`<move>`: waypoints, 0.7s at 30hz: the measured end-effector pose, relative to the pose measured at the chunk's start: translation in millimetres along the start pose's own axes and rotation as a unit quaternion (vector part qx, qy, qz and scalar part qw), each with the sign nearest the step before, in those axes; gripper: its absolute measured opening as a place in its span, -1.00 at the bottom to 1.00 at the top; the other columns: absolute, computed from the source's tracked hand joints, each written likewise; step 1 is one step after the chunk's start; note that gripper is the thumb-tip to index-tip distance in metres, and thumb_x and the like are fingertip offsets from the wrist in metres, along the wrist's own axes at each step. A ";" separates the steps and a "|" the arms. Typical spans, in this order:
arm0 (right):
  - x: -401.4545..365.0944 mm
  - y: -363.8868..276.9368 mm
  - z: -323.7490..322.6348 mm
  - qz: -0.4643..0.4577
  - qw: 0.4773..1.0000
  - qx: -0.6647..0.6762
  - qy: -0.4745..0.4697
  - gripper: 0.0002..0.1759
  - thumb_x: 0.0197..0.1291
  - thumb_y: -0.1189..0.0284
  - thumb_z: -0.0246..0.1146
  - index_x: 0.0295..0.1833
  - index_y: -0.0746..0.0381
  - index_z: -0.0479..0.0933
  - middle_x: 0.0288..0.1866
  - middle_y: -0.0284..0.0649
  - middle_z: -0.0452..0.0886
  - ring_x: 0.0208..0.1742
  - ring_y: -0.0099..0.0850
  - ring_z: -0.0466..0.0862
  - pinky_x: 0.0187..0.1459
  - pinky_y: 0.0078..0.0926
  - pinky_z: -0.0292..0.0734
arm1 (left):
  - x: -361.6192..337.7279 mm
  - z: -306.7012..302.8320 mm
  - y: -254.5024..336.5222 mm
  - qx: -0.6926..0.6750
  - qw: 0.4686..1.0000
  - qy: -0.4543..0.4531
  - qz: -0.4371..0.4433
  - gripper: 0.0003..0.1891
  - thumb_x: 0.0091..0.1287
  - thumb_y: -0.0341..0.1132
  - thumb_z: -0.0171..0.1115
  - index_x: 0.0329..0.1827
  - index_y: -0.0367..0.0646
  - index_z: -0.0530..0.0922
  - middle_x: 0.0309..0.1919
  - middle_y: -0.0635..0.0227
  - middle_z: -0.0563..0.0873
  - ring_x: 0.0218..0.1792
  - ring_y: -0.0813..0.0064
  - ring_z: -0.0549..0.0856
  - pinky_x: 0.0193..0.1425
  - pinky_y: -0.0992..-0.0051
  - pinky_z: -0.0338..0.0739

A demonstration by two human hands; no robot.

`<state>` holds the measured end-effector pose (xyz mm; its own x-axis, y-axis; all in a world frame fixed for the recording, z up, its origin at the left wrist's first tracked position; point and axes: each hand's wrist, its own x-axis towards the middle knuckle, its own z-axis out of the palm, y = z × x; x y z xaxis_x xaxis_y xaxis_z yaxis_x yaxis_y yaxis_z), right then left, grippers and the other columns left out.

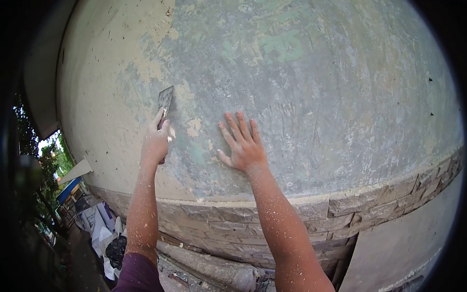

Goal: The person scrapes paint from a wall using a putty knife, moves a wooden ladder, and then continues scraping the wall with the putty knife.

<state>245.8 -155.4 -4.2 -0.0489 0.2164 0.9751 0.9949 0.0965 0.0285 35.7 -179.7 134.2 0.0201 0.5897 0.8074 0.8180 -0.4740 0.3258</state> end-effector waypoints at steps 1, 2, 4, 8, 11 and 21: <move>-0.9 -0.2 -0.1 -0.003 1.000 0.007 -0.001 -0.14 0.04 -0.16 0.20 0.46 -0.09 0.23 0.60 -0.35 -0.05 0.61 -0.27 -0.16 0.55 -0.09 -0.34 | -3.6 4.8 8.8 -0.033 0.998 -0.007 -0.046 -0.53 0.42 -0.20 0.02 0.39 -0.01 0.38 0.14 -0.04 0.58 0.10 0.04 0.60 0.18 0.26 0.43; 0.9 1.3 0.3 -0.009 1.000 0.012 0.000 -0.13 0.05 -0.16 0.20 0.46 -0.07 0.23 0.60 -0.34 -0.05 0.61 -0.27 -0.16 0.55 -0.09 -0.34 | 2.8 4.8 19.2 -0.036 0.998 -0.009 -0.041 -0.53 0.42 -0.20 0.02 0.39 -0.01 0.38 0.14 -0.04 0.58 0.10 0.04 0.60 0.18 0.26 0.43; -1.2 1.6 1.0 -0.011 1.000 0.022 -0.004 -0.13 0.06 -0.17 0.19 0.47 -0.04 0.22 0.60 -0.32 -0.07 0.61 -0.26 -0.17 0.55 -0.10 -0.34 | 28.6 -1.0 36.4 -0.041 0.999 -0.001 -0.012 -0.49 0.43 -0.22 -0.01 0.43 -0.08 0.30 0.19 -0.01 0.55 0.18 0.08 0.57 0.23 0.26 0.44; 1.1 3.3 -0.8 -0.013 0.999 0.052 -0.003 -0.14 0.11 -0.17 0.17 0.48 -0.02 0.20 0.61 -0.32 -0.09 0.61 -0.26 -0.18 0.55 -0.10 -0.33 | 127.6 -14.8 67.2 -0.042 0.989 0.099 0.097 -0.51 0.40 -0.18 0.02 0.36 -0.18 0.38 0.05 -0.03 0.63 0.09 0.10 0.62 0.13 0.32 0.48; -0.5 4.4 -1.1 -0.015 0.997 0.068 -0.017 -0.15 0.13 -0.17 0.15 0.48 -0.01 0.20 0.61 -0.32 -0.10 0.61 -0.26 -0.19 0.55 -0.10 -0.34 | 177.2 -62.5 124.0 -0.029 0.999 0.040 0.018 -0.52 0.39 -0.17 0.03 0.31 -0.23 0.42 -0.44 0.08 0.70 -0.49 0.22 0.70 -0.31 0.34 0.56; -0.1 8.1 0.2 -0.033 0.996 0.070 -0.034 -0.15 0.17 -0.19 0.07 0.50 0.01 0.16 0.61 -0.31 -0.12 0.61 -0.27 -0.21 0.54 -0.11 -0.41 | 66.5 4.4 44.8 0.054 0.989 0.077 0.115 -0.52 0.42 -0.21 0.01 0.41 -0.03 0.35 0.08 0.00 0.63 0.05 0.14 0.66 0.13 0.28 0.52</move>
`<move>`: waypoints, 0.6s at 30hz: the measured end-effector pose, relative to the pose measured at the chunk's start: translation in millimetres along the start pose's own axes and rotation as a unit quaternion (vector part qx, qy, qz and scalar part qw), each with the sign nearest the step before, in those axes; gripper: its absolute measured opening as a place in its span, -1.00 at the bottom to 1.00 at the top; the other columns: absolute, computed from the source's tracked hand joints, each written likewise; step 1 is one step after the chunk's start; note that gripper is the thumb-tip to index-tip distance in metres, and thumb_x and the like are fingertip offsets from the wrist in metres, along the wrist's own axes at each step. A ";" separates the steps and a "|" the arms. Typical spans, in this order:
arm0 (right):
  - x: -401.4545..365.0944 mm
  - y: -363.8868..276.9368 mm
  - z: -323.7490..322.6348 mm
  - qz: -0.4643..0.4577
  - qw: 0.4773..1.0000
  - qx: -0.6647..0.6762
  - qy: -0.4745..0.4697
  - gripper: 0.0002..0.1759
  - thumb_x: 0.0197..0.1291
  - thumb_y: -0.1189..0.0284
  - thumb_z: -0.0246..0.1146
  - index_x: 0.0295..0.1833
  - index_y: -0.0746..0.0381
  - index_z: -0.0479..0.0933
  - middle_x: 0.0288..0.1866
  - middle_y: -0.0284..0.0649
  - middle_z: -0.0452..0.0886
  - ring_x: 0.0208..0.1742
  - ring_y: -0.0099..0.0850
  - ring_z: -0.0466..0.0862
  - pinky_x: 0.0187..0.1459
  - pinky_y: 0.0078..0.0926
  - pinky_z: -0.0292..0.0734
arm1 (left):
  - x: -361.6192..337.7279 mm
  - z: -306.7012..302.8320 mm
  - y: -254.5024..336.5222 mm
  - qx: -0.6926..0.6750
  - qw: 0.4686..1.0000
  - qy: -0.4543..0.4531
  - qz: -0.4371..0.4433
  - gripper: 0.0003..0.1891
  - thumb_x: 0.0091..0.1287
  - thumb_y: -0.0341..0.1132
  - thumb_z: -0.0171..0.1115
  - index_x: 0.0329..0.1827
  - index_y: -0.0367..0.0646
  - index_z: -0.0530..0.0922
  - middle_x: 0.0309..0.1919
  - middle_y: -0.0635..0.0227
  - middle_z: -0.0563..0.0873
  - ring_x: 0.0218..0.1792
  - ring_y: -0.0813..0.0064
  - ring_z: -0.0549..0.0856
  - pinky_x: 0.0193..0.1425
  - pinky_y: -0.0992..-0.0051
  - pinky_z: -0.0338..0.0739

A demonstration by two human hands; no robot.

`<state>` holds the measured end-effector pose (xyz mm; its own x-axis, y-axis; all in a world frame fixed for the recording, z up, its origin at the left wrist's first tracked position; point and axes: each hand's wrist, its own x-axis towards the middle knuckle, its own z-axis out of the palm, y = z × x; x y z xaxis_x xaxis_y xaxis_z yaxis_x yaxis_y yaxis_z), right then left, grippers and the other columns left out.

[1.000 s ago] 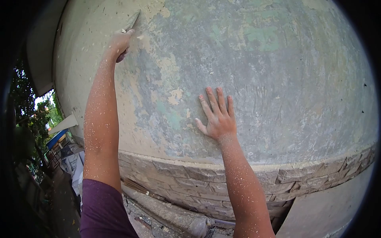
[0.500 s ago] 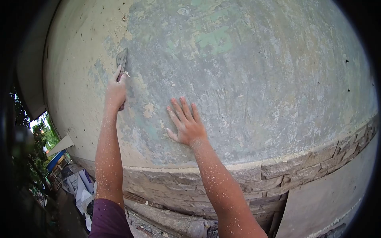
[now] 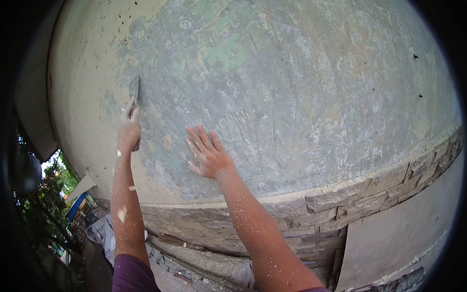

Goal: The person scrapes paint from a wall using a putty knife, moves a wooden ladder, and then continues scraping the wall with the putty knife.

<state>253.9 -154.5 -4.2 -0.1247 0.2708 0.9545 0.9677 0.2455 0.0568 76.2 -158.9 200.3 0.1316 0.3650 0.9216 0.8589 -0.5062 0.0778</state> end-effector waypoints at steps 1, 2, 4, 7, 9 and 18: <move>-0.4 -0.4 2.0 0.002 1.000 -0.001 0.001 -0.15 0.16 -0.18 0.09 0.50 -0.02 0.16 0.61 -0.33 -0.11 0.61 -0.26 -0.20 0.54 -0.10 -0.43 | -31.2 -0.8 11.8 -0.038 0.998 -0.031 -0.048 -0.52 0.42 -0.22 0.01 0.41 -0.03 0.35 0.18 0.00 0.56 0.20 0.12 0.54 0.24 0.28 0.42; 1.9 -0.5 1.1 0.005 1.000 0.002 0.004 -0.15 0.16 -0.18 0.09 0.50 -0.02 0.16 0.61 -0.33 -0.11 0.61 -0.26 -0.20 0.54 -0.10 -0.43 | -48.6 -0.7 24.2 -0.076 0.991 -0.060 -0.094 -0.52 0.42 -0.22 0.00 0.40 -0.04 0.36 0.28 0.01 0.48 0.34 0.10 0.42 0.36 0.28 0.32; -0.3 -2.4 -1.6 0.006 1.000 -0.008 0.003 -0.15 0.15 -0.18 0.10 0.50 -0.03 0.16 0.62 -0.34 -0.12 0.61 -0.26 -0.21 0.54 -0.09 -0.42 | -26.2 3.1 18.3 -0.069 0.995 -0.025 -0.071 -0.52 0.41 -0.22 0.02 0.40 -0.04 0.37 0.21 0.03 0.54 0.23 0.14 0.51 0.29 0.30 0.37; 0.5 -2.6 -1.9 0.010 1.000 0.001 -0.010 -0.15 0.14 -0.18 0.11 0.49 -0.04 0.18 0.61 -0.33 -0.11 0.61 -0.26 -0.21 0.54 -0.08 -0.40 | 38.0 -4.8 31.3 -0.071 0.996 0.021 -0.052 -0.51 0.39 -0.20 0.03 0.40 -0.04 0.37 0.05 0.05 0.65 -0.04 0.19 0.66 0.10 0.31 0.47; -0.1 -2.7 -1.5 0.006 1.000 -0.002 -0.006 -0.13 0.13 -0.19 0.12 0.49 -0.03 0.17 0.61 -0.33 -0.12 0.61 -0.26 -0.21 0.54 -0.10 -0.39 | 75.9 -10.5 29.4 -0.081 0.994 0.023 -0.064 -0.49 0.39 -0.17 0.03 0.40 -0.04 0.37 -0.05 0.03 0.67 -0.16 0.20 0.66 0.01 0.32 0.50; -4.7 -7.3 -5.0 0.005 0.999 -0.033 -0.018 -0.16 0.09 -0.15 0.17 0.47 -0.08 0.22 0.61 -0.37 -0.08 0.61 -0.28 -0.18 0.54 -0.07 -0.34 | -146.6 27.8 -73.8 -0.139 0.976 -0.080 -0.145 -0.51 0.39 -0.22 0.04 0.39 -0.04 0.36 0.01 -0.06 0.64 0.05 0.03 0.63 0.10 0.27 0.48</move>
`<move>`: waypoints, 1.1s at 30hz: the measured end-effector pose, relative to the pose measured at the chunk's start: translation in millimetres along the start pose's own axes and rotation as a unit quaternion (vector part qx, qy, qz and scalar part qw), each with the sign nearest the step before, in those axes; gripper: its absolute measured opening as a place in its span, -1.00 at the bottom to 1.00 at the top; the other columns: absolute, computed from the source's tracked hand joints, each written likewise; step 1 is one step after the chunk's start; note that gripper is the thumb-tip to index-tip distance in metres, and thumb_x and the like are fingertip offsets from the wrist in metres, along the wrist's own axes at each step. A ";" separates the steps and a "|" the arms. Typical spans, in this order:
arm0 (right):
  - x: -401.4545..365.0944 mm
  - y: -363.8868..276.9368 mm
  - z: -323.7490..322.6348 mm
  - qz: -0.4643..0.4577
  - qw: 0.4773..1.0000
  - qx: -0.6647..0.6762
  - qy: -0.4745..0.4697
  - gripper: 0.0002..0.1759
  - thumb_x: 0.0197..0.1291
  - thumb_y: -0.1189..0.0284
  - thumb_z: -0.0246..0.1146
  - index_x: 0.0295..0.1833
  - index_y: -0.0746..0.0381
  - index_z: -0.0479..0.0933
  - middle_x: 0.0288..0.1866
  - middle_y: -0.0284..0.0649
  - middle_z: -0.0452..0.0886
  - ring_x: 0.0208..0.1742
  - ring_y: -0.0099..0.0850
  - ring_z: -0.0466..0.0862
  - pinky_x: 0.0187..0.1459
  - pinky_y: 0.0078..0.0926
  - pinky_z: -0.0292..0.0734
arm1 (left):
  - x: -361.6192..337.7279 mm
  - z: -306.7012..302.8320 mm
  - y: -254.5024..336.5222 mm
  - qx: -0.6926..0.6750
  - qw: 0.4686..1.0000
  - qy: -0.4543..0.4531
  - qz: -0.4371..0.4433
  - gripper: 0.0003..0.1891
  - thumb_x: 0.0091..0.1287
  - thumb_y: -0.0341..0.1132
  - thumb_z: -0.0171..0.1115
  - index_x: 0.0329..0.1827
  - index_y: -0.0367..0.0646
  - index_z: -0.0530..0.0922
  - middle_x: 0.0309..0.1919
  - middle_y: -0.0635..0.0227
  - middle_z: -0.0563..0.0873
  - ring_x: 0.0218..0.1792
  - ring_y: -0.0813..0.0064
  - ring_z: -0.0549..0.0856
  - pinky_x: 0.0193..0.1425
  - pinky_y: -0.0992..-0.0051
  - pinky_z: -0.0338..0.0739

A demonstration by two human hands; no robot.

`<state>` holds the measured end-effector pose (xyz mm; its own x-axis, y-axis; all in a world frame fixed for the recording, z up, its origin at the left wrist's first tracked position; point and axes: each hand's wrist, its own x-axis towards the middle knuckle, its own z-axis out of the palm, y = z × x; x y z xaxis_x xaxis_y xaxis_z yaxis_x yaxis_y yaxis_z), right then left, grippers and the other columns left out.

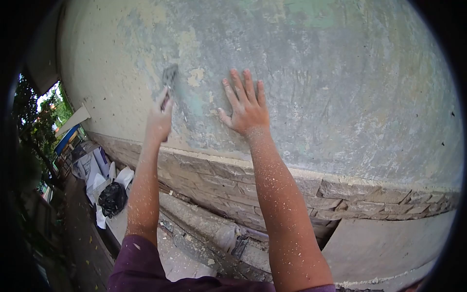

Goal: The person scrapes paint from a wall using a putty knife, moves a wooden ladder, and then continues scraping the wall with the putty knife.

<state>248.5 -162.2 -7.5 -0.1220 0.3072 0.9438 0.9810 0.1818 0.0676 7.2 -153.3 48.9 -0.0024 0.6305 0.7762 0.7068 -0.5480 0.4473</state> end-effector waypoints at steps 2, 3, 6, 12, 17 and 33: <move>6.2 -1.6 1.5 0.011 1.000 0.002 0.004 -0.16 0.09 -0.15 0.17 0.47 -0.09 0.22 0.61 -0.38 -0.08 0.61 -0.28 -0.18 0.54 -0.06 -0.34 | -70.2 19.7 -63.6 -0.008 0.998 -0.035 -0.060 -0.51 0.40 -0.24 0.04 0.39 -0.07 0.35 0.07 -0.09 0.61 0.09 0.06 0.62 0.12 0.30 0.47; 9.2 -1.8 1.4 0.016 1.000 -0.008 0.005 -0.16 0.09 -0.14 0.17 0.48 -0.09 0.20 0.61 -0.37 -0.09 0.61 -0.27 -0.19 0.54 -0.06 -0.35 | -90.1 28.9 -75.9 -0.004 0.995 -0.039 -0.089 -0.51 0.40 -0.23 0.03 0.40 -0.07 0.34 0.08 -0.10 0.60 0.09 0.06 0.62 0.13 0.30 0.46; 4.3 -3.7 3.0 0.017 0.999 -0.041 -0.005 -0.15 0.10 -0.13 0.15 0.50 -0.12 0.15 0.62 -0.37 -0.12 0.62 -0.26 -0.21 0.54 -0.06 -0.39 | -78.3 42.5 -73.0 -0.079 0.992 -0.004 -0.101 -0.51 0.40 -0.24 0.02 0.40 -0.11 0.34 0.09 -0.11 0.60 0.10 0.07 0.62 0.15 0.31 0.46; 3.9 -5.3 9.2 0.021 0.996 -0.085 -0.003 -0.18 0.13 -0.14 0.11 0.51 -0.17 0.14 0.62 -0.38 -0.13 0.62 -0.27 -0.23 0.53 -0.07 -0.42 | 91.5 -28.2 -39.5 0.000 0.992 0.126 0.026 -0.49 0.38 -0.20 0.03 0.37 -0.15 0.37 0.05 -0.08 0.63 0.06 0.03 0.63 0.13 0.30 0.48; 3.9 -3.9 12.2 0.024 0.994 -0.101 0.014 -0.18 0.14 -0.19 0.08 0.51 -0.23 0.11 0.62 -0.44 -0.15 0.62 -0.30 -0.24 0.54 -0.06 -0.41 | -6.4 -15.9 -94.1 -0.028 0.993 -0.017 -0.116 -0.50 0.37 -0.23 0.07 0.38 -0.10 0.37 0.00 -0.04 0.66 0.02 0.19 0.67 0.10 0.35 0.49; 4.9 -3.1 17.5 0.007 0.985 -0.167 0.043 -0.19 0.14 -0.23 0.05 0.49 -0.22 0.16 0.61 -0.40 -0.07 0.61 -0.28 -0.18 0.53 -0.07 -0.40 | 17.7 -29.1 -148.0 -0.025 0.998 0.044 -0.037 -0.51 0.39 -0.20 0.02 0.37 -0.13 0.37 -0.32 -0.02 0.66 -0.31 0.33 0.64 -0.13 0.38 0.50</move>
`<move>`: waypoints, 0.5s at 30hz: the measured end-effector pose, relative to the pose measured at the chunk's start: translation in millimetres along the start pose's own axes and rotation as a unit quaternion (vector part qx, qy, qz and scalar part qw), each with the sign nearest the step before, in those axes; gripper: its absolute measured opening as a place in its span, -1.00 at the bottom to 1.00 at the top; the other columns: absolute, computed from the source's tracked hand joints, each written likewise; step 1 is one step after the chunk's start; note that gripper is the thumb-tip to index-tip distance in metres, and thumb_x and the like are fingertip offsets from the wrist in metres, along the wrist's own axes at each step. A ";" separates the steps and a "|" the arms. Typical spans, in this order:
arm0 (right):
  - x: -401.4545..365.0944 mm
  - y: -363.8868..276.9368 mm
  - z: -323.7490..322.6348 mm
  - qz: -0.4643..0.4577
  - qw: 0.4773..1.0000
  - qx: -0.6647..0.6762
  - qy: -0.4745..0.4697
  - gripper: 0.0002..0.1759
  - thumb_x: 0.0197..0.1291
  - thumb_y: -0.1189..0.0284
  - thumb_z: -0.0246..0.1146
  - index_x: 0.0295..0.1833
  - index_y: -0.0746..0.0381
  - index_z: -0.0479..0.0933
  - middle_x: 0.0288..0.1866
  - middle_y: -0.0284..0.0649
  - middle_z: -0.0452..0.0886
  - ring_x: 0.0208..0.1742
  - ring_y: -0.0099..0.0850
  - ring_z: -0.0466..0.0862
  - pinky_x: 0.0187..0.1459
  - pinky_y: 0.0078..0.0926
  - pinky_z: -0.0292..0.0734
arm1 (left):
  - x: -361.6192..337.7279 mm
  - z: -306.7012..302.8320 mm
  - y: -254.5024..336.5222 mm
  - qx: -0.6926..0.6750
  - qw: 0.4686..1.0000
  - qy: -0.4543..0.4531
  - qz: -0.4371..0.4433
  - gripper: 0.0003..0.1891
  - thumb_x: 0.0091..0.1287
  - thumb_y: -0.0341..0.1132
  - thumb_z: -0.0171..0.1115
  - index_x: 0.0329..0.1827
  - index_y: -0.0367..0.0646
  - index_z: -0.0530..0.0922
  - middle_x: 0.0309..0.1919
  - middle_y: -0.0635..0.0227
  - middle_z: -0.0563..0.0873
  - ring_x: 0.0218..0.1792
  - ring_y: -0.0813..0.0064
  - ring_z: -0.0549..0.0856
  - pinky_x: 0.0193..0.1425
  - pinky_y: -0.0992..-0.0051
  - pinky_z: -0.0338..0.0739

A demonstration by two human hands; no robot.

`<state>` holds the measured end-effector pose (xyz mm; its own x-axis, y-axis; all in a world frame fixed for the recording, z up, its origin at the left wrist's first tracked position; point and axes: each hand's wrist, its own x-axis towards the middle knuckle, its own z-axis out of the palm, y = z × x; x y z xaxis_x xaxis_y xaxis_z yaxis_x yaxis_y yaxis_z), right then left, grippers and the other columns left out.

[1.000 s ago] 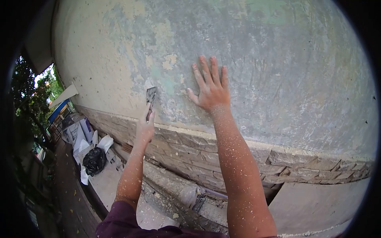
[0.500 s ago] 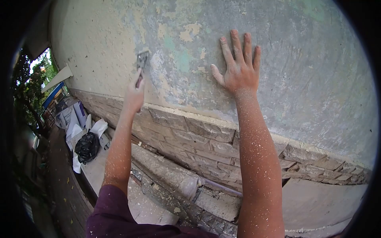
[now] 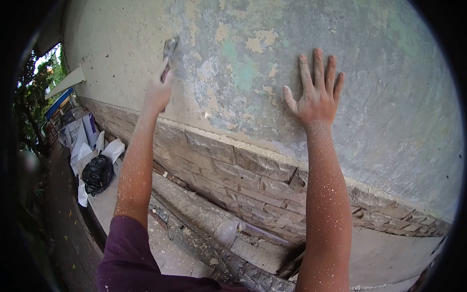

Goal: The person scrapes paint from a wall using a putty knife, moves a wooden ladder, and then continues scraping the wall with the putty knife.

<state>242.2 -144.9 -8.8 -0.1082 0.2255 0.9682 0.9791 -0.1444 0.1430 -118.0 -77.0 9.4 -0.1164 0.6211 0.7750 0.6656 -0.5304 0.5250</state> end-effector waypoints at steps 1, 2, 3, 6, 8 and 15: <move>0.2 0.8 0.6 -0.002 1.000 0.009 0.011 -0.19 0.13 -0.23 0.05 0.49 -0.22 0.16 0.61 -0.40 -0.07 0.61 -0.28 -0.18 0.53 -0.08 -0.40 | -37.7 6.7 -30.4 -0.011 0.999 -0.037 -0.024 -0.50 0.40 -0.20 0.03 0.38 -0.13 0.35 -0.24 -0.05 0.67 -0.20 0.31 0.68 -0.05 0.38 0.51; -1.2 -0.3 2.0 0.000 1.000 0.020 0.020 -0.19 0.13 -0.22 0.05 0.49 -0.22 0.17 0.61 -0.40 -0.06 0.61 -0.28 -0.18 0.53 -0.08 -0.40 | -76.5 12.5 -52.1 0.003 0.997 -0.061 -0.048 -0.50 0.40 -0.19 0.03 0.40 -0.09 0.34 -0.14 -0.08 0.67 -0.07 0.23 0.69 0.05 0.37 0.50; -1.9 -2.0 2.9 0.009 0.999 0.023 0.023 -0.19 0.13 -0.22 0.05 0.49 -0.22 0.17 0.61 -0.40 -0.06 0.61 -0.28 -0.18 0.53 -0.08 -0.40 | -103.2 17.3 -65.2 0.029 0.995 -0.071 -0.061 -0.50 0.40 -0.19 0.03 0.40 -0.07 0.34 -0.10 -0.09 0.67 -0.02 0.19 0.68 0.08 0.37 0.49; -0.6 0.2 0.8 -0.004 1.000 0.013 0.009 -0.19 0.13 -0.21 0.05 0.49 -0.21 0.17 0.61 -0.40 -0.06 0.62 -0.29 -0.18 0.53 -0.09 -0.42 | -110.1 11.5 -65.3 0.043 0.990 -0.095 -0.095 -0.50 0.40 -0.19 0.03 0.40 -0.05 0.34 -0.06 -0.09 0.66 0.02 0.12 0.67 0.12 0.36 0.48; -0.2 -0.9 2.3 -0.009 0.999 0.029 0.037 -0.19 0.13 -0.19 0.06 0.50 -0.20 0.16 0.61 -0.41 -0.07 0.62 -0.29 -0.19 0.53 -0.10 -0.43 | -76.9 6.4 -70.7 0.009 0.995 -0.062 -0.072 -0.51 0.40 -0.18 0.03 0.40 -0.04 0.34 -0.05 -0.11 0.66 0.03 0.08 0.66 0.11 0.34 0.48; 3.1 -2.0 0.0 -0.004 1.000 0.007 0.029 -0.19 0.13 -0.18 0.07 0.49 -0.18 0.19 0.61 -0.39 -0.05 0.62 -0.27 -0.18 0.53 -0.11 -0.44 | 145.3 -38.0 28.8 0.004 0.992 0.073 -0.102 -0.53 0.35 -0.06 0.06 -0.02 -0.37 0.58 -0.40 -0.04 0.70 -0.49 0.15 0.70 -0.31 0.28 0.54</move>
<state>240.0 -143.9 -6.0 -0.1258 0.1706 0.9773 0.9805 -0.1283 0.1486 -143.7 -24.0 150.5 -0.3549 0.6246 0.6956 0.6230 -0.3967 0.6741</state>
